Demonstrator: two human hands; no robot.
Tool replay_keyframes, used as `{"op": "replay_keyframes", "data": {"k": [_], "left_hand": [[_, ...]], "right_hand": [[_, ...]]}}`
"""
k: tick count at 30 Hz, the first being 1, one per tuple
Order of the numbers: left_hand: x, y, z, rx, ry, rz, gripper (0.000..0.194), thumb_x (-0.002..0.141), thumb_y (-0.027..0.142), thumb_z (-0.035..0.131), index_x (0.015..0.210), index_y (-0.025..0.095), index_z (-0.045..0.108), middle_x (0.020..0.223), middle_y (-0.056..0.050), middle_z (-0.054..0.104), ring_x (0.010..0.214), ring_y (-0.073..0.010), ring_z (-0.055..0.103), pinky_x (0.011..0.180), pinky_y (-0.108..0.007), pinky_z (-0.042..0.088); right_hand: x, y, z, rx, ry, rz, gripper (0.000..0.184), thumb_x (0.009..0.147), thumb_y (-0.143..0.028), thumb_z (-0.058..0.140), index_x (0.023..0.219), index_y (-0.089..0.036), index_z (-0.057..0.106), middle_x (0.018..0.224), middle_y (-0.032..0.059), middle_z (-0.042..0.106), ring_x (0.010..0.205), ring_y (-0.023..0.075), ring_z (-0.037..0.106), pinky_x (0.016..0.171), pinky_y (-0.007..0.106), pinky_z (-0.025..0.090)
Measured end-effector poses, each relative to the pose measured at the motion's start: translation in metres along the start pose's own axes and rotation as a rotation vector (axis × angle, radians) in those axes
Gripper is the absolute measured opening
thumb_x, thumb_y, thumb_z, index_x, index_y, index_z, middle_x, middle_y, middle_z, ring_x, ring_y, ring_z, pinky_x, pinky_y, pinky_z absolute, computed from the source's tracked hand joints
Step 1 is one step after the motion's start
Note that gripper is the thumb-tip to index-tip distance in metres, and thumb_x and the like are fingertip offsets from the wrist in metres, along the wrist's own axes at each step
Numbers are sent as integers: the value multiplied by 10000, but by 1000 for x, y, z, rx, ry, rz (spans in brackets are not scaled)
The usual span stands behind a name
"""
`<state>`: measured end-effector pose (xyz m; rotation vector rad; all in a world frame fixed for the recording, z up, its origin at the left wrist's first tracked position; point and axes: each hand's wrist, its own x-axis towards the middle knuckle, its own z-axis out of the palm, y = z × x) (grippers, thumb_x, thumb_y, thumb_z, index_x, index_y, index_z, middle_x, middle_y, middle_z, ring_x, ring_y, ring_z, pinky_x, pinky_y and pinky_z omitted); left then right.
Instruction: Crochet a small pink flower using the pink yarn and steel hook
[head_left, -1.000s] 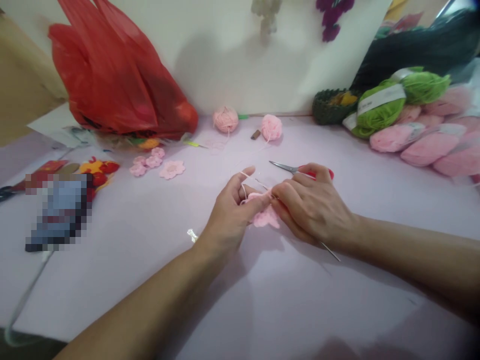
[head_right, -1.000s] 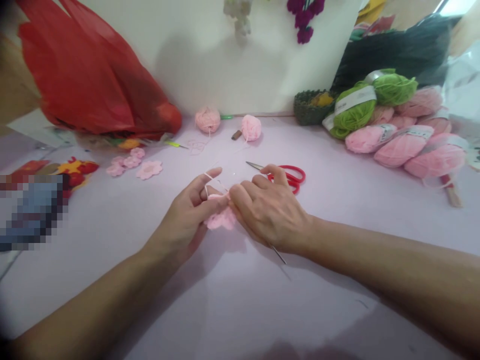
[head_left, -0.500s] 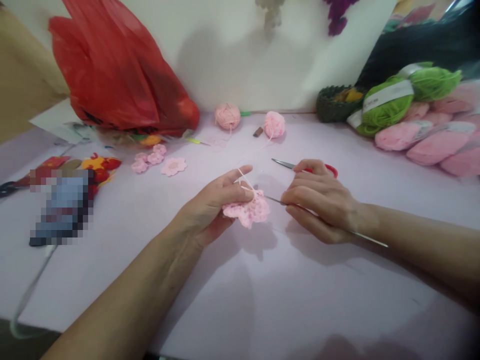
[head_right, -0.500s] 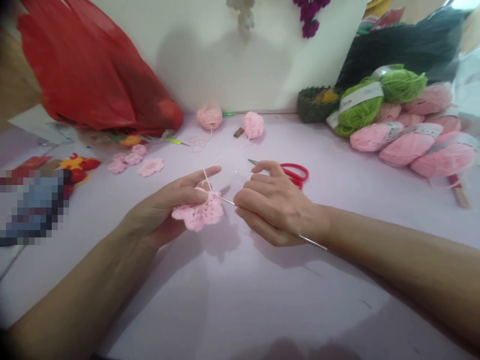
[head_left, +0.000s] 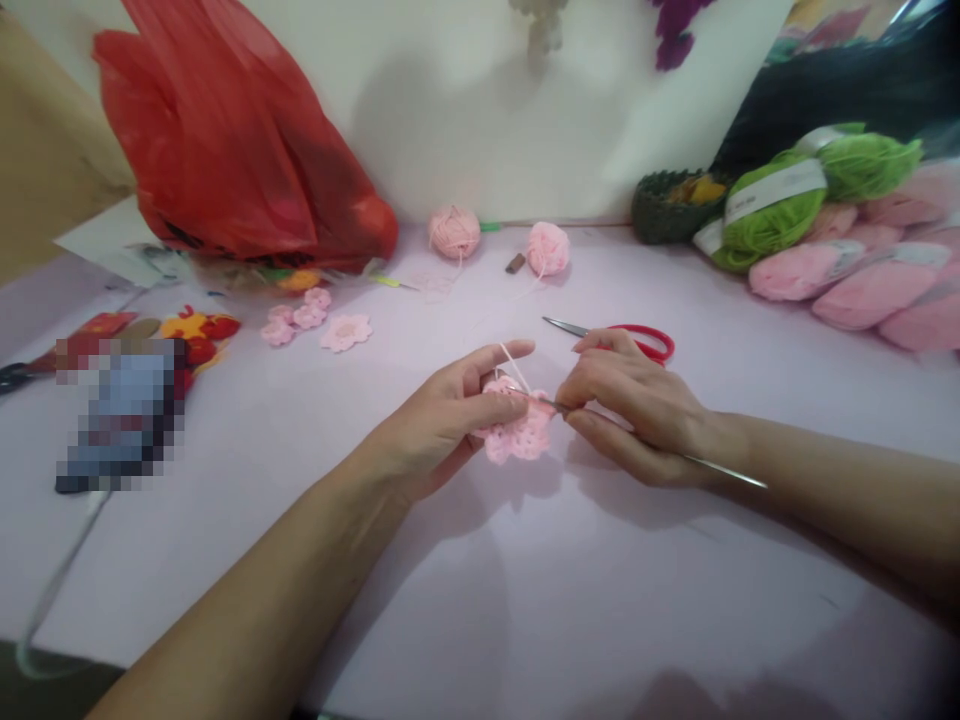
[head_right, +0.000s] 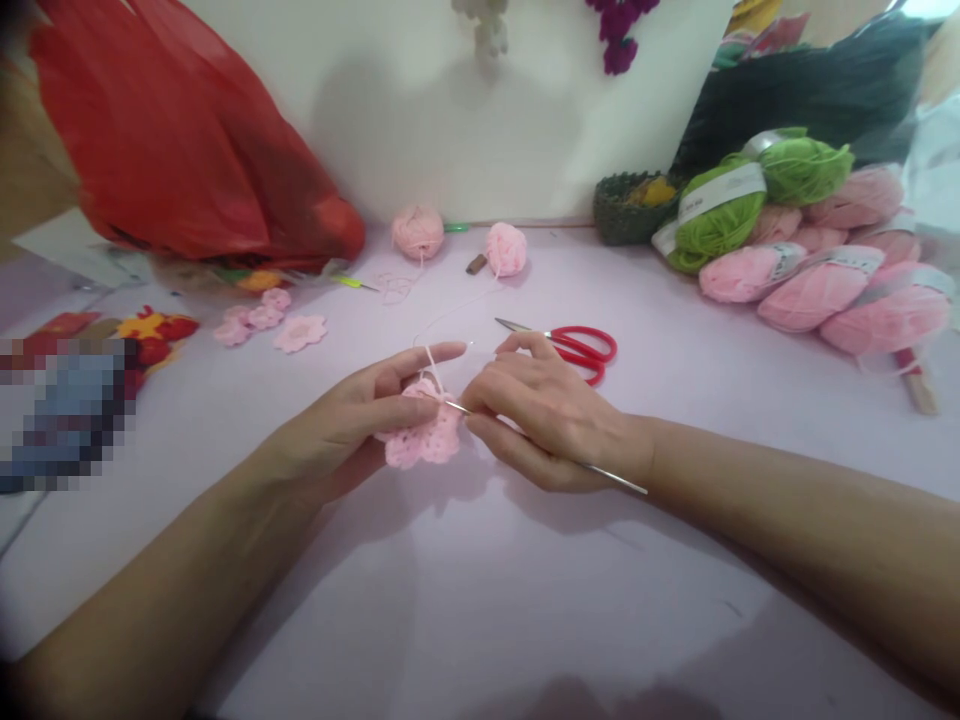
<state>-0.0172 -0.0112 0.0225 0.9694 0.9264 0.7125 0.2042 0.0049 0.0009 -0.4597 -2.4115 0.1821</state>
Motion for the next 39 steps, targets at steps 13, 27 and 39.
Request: {"op": "replay_keyframes", "data": {"k": [13,27,39], "left_hand": [[-1,-4,-4,88,60,107,605,833,183,691,1407,239,508,785,43,536,672,-82,527,627,-219,421],[1,-9,5,69,42,174,606,833,196,701,1403,194,495,948,-16,612,789,-112,588,677,-237,463],[3,-11,7,130,21,147,648,804,204,753,1404,222,510,876,11,597,727,-95,577,663,-232,457]], "right_hand": [[1,3,4,-84,-12,-2,190,991,-161,406,1075,-156,577,878,64,674,806,190,580,882,424,402],[1,0,8,-112,-29,22,211,1008,-192,427,904,-138,602,738,17,609,672,142,490,886,395,407],[2,-5,12,-108,-49,31,297,1004,-179,378,816,-134,604,683,9,556,619,134,429,857,389,380]]}}
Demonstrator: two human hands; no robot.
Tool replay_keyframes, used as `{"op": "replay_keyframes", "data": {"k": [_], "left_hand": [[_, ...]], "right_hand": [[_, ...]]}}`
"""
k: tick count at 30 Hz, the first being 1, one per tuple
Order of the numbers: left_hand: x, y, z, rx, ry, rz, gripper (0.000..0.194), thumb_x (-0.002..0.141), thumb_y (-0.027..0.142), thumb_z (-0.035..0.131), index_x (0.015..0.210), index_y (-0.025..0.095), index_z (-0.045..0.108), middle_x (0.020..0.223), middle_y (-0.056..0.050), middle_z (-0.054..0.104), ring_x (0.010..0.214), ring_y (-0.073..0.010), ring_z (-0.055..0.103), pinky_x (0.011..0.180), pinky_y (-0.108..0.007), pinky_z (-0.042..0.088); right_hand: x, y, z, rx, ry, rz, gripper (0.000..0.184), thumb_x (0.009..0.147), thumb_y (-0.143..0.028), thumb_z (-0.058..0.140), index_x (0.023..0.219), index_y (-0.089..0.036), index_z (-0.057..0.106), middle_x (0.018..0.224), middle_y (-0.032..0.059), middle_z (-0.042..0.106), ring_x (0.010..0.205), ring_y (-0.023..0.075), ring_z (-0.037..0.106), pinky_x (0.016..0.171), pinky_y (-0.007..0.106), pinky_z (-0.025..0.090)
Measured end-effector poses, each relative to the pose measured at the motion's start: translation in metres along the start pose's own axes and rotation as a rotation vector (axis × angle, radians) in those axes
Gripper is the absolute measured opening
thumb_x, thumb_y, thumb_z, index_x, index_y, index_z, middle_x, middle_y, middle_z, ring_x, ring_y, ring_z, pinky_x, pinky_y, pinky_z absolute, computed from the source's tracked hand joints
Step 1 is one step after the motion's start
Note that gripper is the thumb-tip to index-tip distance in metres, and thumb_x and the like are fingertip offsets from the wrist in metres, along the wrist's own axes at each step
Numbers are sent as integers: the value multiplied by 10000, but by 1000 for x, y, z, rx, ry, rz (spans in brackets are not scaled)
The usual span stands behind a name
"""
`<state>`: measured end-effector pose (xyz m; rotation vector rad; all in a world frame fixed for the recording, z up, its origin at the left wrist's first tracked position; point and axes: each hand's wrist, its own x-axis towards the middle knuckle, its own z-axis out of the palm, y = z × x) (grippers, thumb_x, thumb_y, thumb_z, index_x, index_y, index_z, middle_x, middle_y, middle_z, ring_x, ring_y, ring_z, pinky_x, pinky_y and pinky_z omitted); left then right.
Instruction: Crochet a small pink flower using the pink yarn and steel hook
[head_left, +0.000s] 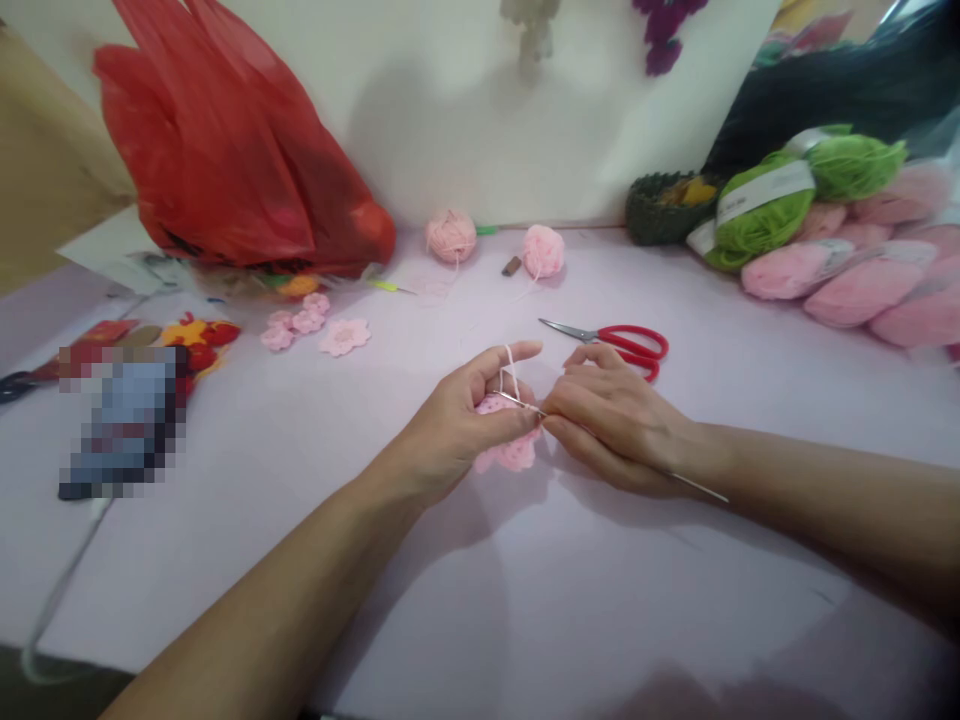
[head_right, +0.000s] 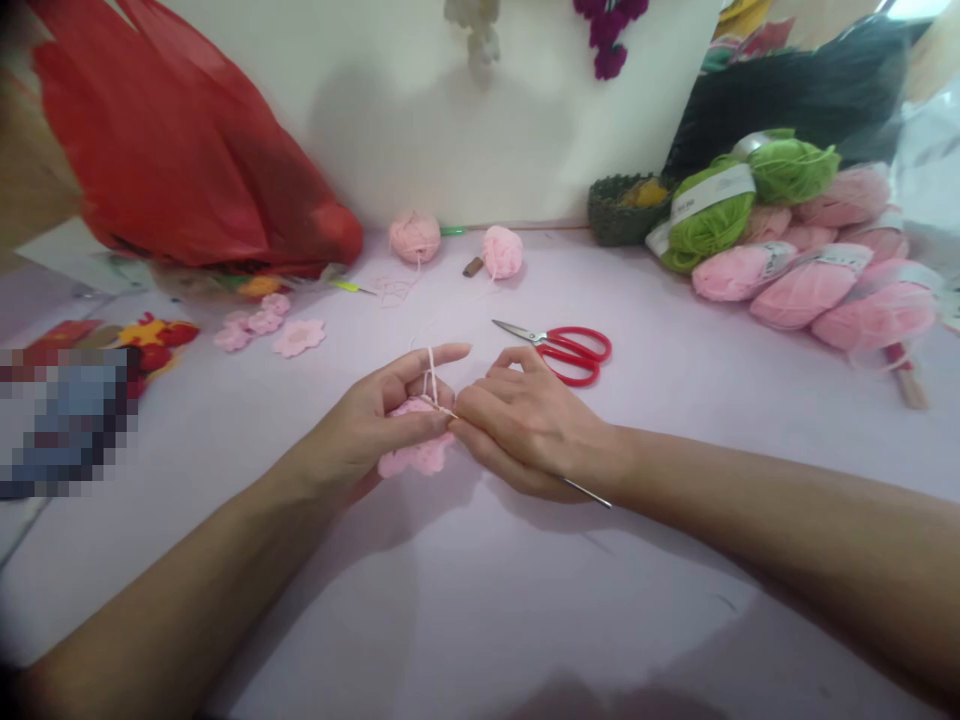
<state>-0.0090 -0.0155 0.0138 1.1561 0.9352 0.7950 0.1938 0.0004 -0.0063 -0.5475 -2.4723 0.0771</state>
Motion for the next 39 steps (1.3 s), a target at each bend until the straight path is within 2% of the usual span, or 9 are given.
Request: {"op": "replay_keyframes", "data": {"k": [6,10,13,18,23,27,30,33,39], "left_hand": [[0,-1,2,43,62,26,689,807,201,732,1440,213,460,834,26,572,696,-87,556,638,-226,450],[1,-8,13,222,259,105,675,810,202,716,1437,223,464,818,27,567,671,-91,536,607,-227,435],[3,-13,23,71,349,126,664,810,217,721,1423,244,467,846,28,566,642,-82,519,580,-226,419],[3,-6,21,-364,217,-47,698,759,157,755,1398,161,474,754,39,570,677,-82,547,666,-216,427],[0,-2,12,-134,156,-46,774,742,165,768,1444,195,444,801,30,584,681,-94,544,650,-232,420],[1,-9,18,107,295,102,687,799,231,738,1430,237,466,873,20,571,717,-105,547,635,-235,422],[3,-12,25,-133,348,101,659,804,218,734,1407,222,469,833,32,546,688,-88,531,635,-222,421],[3,-9,27,-401,283,-12,669,791,154,733,1401,169,459,785,25,570,722,-92,565,697,-218,435],[1,-4,18,-131,251,39,724,756,162,757,1415,180,458,785,47,554,660,-79,529,645,-220,425]], "right_hand": [[2,-5,1,-133,19,19,305,1000,-174,376,774,-146,579,668,5,553,623,141,437,862,392,367],[3,-11,3,-384,-4,50,270,983,-185,406,771,-162,570,648,0,544,615,164,438,868,423,342],[4,-12,4,-496,2,72,219,958,-174,444,769,-178,555,648,-3,534,618,176,439,857,428,336],[4,-4,6,-480,65,68,249,980,-191,437,760,-173,553,662,4,567,635,175,475,853,414,340],[2,2,4,-236,5,-25,266,997,-188,382,815,-152,572,700,5,595,648,154,493,879,386,365],[2,-2,7,-345,-8,53,264,987,-185,386,783,-167,553,668,-2,560,625,160,460,871,403,352],[3,-6,11,-473,15,107,244,980,-182,417,774,-177,548,664,0,560,633,177,467,847,409,334],[4,-3,12,-487,60,105,261,993,-196,417,770,-175,554,663,5,575,637,178,474,839,401,330],[2,6,10,-195,-7,41,288,1021,-230,352,805,-169,532,686,-11,562,625,137,461,870,363,359]]}}
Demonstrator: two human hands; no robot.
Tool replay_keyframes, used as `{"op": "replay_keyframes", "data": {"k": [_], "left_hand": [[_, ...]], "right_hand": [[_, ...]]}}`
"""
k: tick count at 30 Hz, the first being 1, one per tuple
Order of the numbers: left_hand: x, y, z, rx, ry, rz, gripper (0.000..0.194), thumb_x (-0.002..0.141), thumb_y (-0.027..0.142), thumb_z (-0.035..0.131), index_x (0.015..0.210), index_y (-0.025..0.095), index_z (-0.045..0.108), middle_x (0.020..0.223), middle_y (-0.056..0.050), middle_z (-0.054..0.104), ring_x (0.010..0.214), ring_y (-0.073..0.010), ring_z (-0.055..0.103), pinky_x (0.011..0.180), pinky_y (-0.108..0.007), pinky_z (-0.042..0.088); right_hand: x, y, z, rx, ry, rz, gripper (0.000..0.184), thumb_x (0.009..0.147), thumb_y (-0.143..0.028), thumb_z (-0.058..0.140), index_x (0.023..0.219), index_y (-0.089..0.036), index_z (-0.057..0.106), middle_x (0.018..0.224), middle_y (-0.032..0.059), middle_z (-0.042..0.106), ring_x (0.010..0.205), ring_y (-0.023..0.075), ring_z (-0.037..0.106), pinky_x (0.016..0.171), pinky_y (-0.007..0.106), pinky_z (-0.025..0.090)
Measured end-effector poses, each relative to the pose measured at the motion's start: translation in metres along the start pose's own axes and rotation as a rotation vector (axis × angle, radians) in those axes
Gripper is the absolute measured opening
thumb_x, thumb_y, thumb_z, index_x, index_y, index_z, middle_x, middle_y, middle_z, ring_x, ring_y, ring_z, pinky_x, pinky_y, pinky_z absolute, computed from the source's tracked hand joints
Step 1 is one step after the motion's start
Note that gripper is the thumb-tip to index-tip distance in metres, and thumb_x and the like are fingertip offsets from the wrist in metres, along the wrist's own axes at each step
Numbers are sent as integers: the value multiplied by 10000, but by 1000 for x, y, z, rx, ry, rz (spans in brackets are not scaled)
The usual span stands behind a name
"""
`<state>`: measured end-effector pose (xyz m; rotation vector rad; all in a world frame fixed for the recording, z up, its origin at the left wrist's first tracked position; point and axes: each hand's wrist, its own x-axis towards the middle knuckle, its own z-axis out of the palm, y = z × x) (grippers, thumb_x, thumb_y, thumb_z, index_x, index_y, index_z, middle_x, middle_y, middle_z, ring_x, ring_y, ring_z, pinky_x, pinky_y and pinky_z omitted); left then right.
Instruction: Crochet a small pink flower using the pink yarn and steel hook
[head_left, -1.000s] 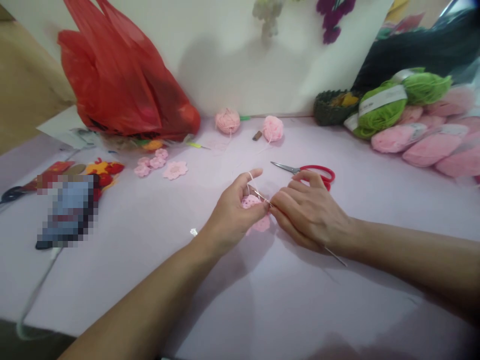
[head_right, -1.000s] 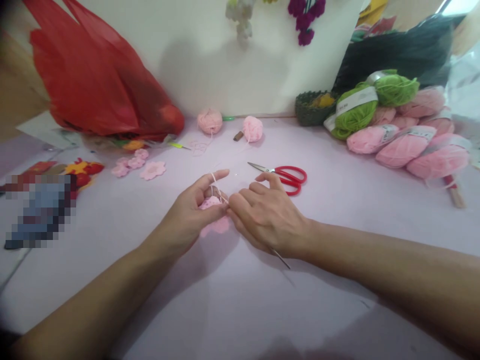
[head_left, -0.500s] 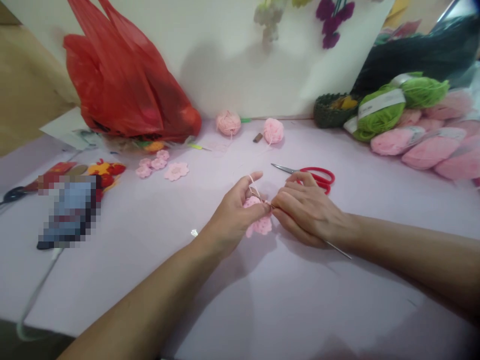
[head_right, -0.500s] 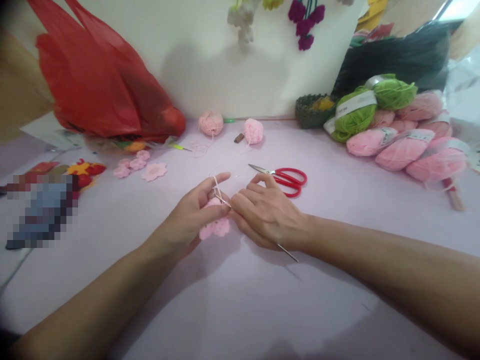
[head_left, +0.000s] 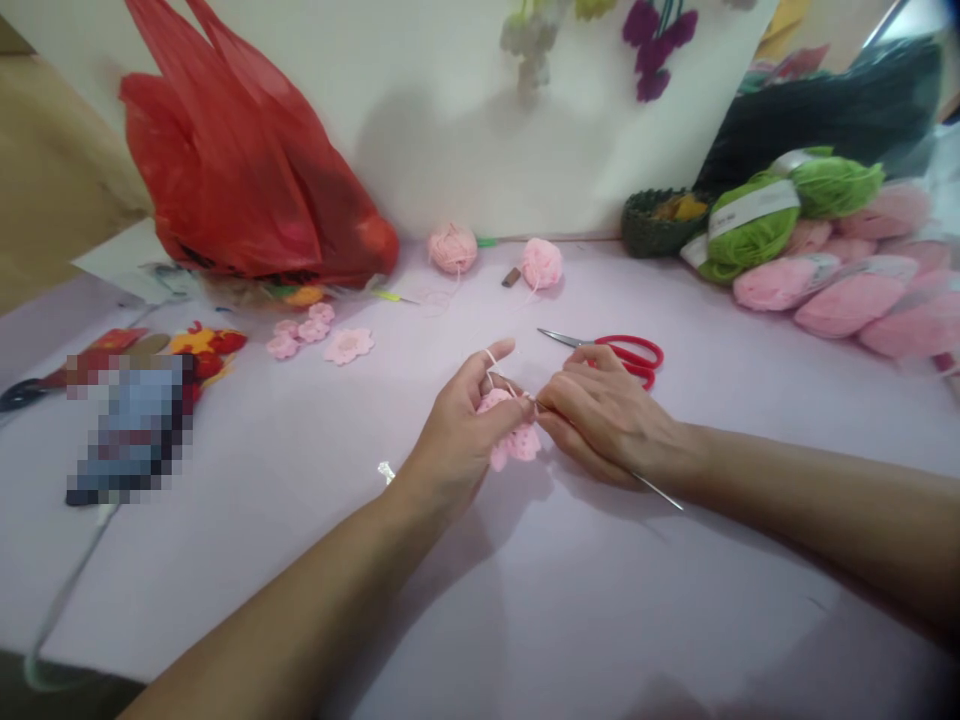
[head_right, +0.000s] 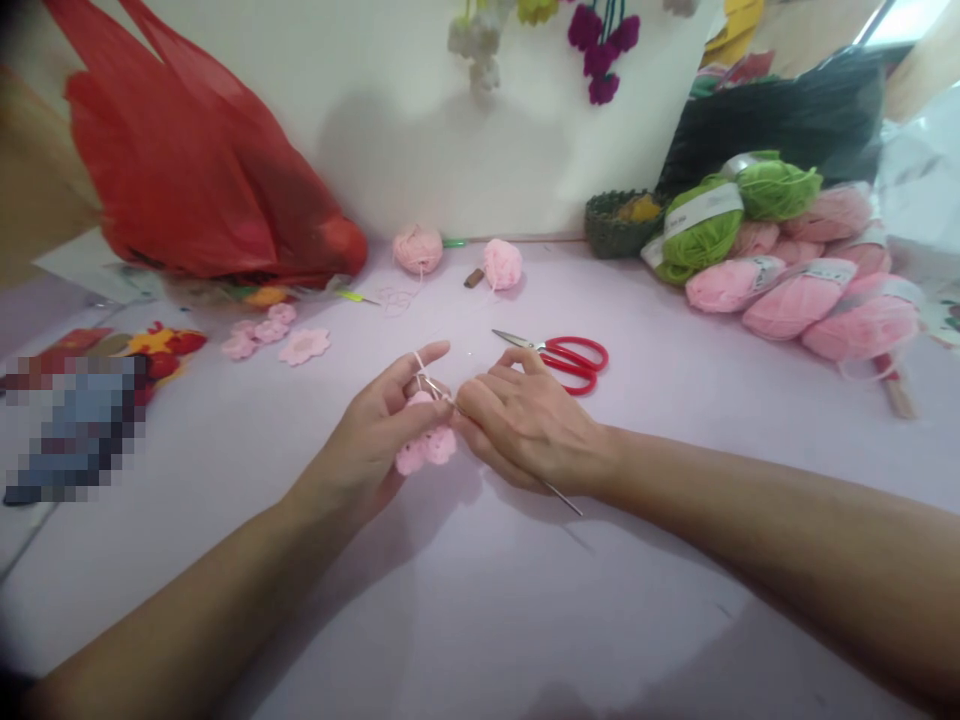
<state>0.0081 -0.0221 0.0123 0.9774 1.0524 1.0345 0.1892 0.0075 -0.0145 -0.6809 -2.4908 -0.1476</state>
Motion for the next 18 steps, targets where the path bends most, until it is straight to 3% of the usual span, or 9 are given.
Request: {"op": "replay_keyframes", "data": {"k": [3,6,10,14,18], "left_hand": [[0,-2,-3,231,29,97,697,800,233,729,1438,214,449,860,26,575,690,-98,551,641,-239,431],[0,-4,-2,304,63,134,684,812,252,710,1444,207,449,885,13,576,677,-103,539,617,-248,417],[-1,-9,3,338,113,184,640,828,257,699,1423,223,467,896,11,564,698,-105,531,631,-252,410],[-2,-12,10,74,101,148,612,843,246,696,1404,261,454,882,32,542,648,-79,498,599,-234,395],[-2,-3,8,-283,6,-62,632,795,130,725,1377,186,484,759,53,506,682,-72,507,688,-211,420]], "right_hand": [[-2,-1,0,84,-53,56,253,1000,-214,344,814,-173,510,688,-26,525,612,127,431,871,364,355],[-1,-6,-2,101,-70,91,229,977,-186,344,804,-178,495,673,-33,502,597,125,407,840,355,349],[1,-13,-4,-95,-57,97,242,964,-174,356,780,-180,513,657,-12,521,609,155,420,815,380,322],[3,-12,-1,-264,-4,99,225,959,-171,410,778,-175,543,651,-2,555,614,175,456,819,397,316],[3,-3,2,-233,100,51,252,995,-204,415,789,-173,556,668,-2,598,642,170,497,872,394,335]]}}
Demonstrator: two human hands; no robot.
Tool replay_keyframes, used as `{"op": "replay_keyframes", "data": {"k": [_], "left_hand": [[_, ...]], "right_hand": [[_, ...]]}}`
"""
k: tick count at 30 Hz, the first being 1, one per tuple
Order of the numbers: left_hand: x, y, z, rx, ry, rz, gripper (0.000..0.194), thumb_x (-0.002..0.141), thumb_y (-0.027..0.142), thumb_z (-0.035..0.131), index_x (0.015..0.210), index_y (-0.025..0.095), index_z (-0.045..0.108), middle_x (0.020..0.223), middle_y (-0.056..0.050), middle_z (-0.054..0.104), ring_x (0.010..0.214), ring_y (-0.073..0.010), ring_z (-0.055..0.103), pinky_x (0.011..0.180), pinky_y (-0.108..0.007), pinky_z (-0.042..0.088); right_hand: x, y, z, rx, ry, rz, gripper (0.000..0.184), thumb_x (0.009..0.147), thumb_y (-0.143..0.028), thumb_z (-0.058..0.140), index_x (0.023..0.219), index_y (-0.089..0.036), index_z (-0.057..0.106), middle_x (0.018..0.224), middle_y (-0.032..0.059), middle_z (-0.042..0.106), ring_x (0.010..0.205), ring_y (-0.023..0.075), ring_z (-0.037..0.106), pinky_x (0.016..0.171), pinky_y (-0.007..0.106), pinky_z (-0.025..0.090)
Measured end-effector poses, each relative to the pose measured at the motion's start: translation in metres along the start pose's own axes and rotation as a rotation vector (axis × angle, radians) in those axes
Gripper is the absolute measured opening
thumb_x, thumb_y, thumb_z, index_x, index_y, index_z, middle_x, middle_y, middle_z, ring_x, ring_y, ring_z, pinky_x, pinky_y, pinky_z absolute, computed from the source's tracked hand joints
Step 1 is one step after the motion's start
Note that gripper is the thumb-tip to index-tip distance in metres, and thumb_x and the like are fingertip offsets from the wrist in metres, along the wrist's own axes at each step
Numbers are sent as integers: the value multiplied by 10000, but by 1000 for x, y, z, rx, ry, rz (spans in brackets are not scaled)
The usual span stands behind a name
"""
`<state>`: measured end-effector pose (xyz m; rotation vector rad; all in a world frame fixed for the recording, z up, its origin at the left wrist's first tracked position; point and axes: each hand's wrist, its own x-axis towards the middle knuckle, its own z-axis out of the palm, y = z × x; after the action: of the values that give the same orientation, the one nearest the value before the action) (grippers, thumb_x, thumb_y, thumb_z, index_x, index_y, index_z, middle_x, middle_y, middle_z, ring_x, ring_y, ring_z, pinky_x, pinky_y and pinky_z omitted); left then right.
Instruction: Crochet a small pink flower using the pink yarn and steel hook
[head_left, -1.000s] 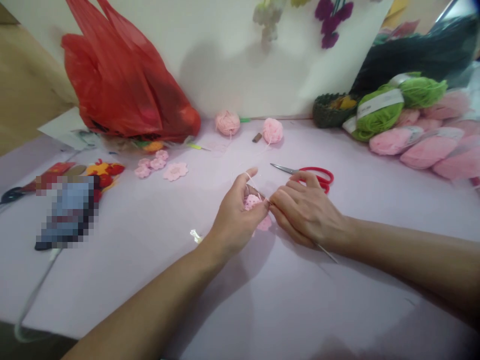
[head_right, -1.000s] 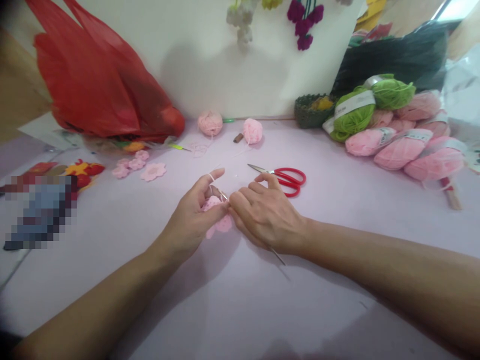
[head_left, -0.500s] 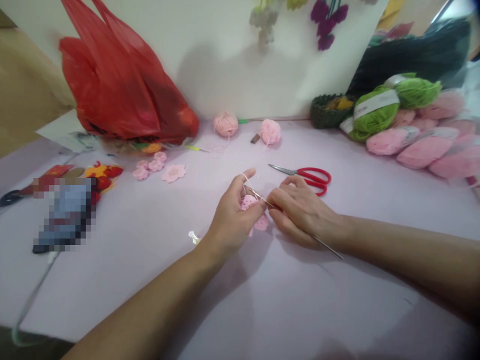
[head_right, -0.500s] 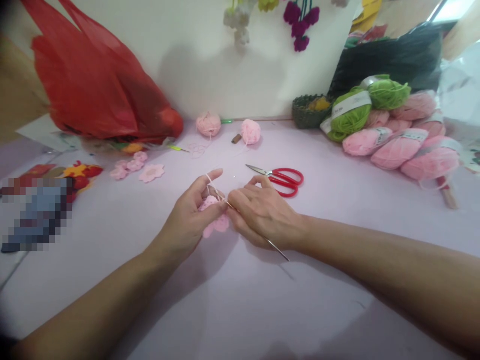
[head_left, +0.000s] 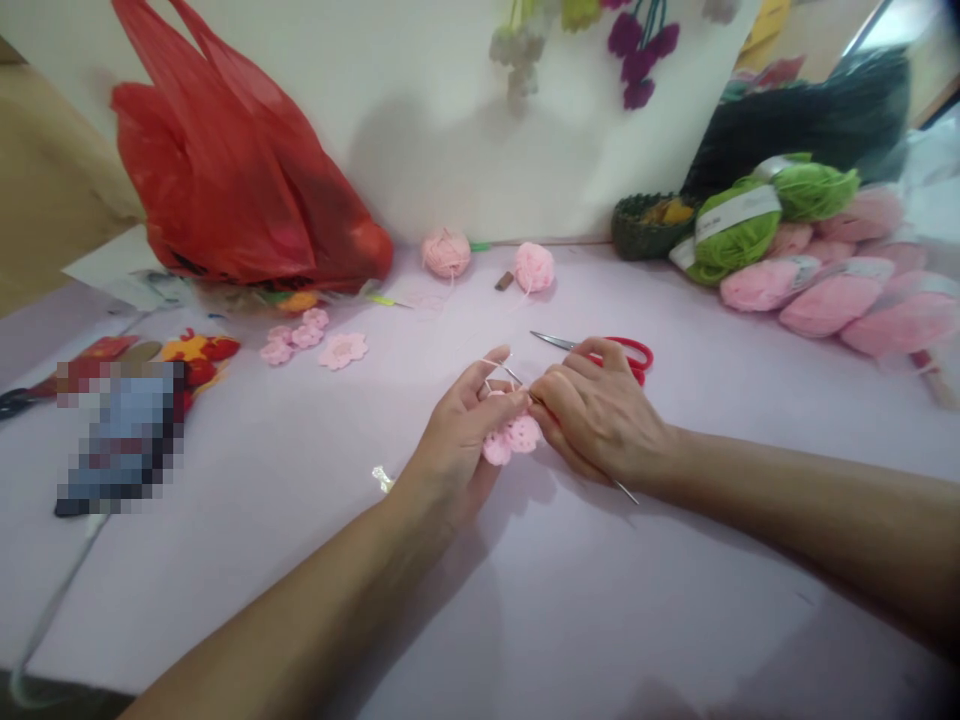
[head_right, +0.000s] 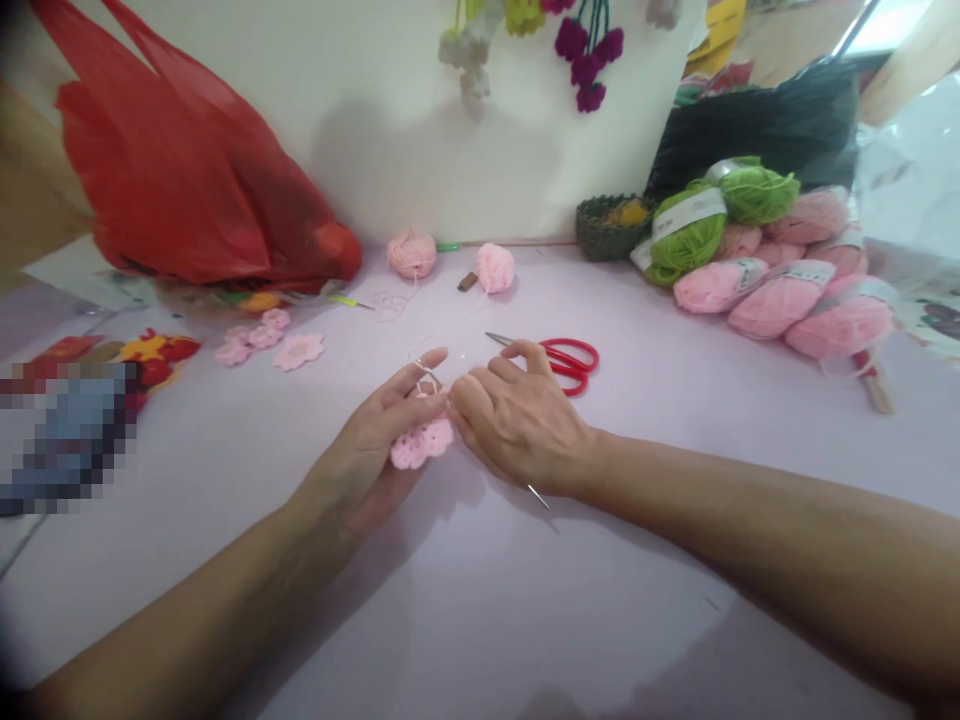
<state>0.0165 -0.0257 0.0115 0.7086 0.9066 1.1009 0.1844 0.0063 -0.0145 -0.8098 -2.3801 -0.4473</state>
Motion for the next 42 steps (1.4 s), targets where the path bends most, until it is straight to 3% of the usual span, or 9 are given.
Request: {"op": "replay_keyframes", "data": {"k": [3,8,16,25,34,42], "left_hand": [[0,10,-6,-22,-91,-113,623,773,105,733,1359,167,530,740,44,530,686,-79,524,691,-213,427],[0,17,-17,57,-180,-162,621,769,111,744,1355,204,562,755,35,579,638,-68,516,612,-204,403],[0,25,-18,71,-134,-180,662,762,81,725,1386,163,522,731,38,570,595,-63,491,568,-209,372],[1,29,-26,111,-111,-142,648,769,114,730,1381,162,522,751,26,569,642,-78,504,612,-224,381],[0,33,-20,233,-34,-58,759,726,115,740,1431,155,461,699,58,547,590,-64,488,584,-226,349],[4,35,-25,238,-39,-79,732,724,102,717,1413,131,473,726,44,572,595,-76,513,580,-230,378]], "right_hand": [[-1,7,0,89,27,-79,250,1001,-210,406,798,-182,548,683,-3,614,653,159,496,895,386,356],[-3,14,-3,192,43,-171,220,994,-205,404,817,-190,534,683,-5,602,652,158,487,902,400,392],[-4,18,-5,233,42,-223,141,979,-195,425,877,-194,523,705,2,611,656,163,493,914,411,402],[-4,19,-6,231,39,-222,138,967,-178,432,844,-206,487,701,-2,613,647,156,489,914,406,405],[-3,19,-7,182,16,-248,183,962,-165,435,799,-185,516,687,8,610,623,155,475,890,410,411],[-2,20,-9,281,-23,-226,172,973,-166,410,828,-184,500,692,2,557,640,149,451,894,411,402]]}}
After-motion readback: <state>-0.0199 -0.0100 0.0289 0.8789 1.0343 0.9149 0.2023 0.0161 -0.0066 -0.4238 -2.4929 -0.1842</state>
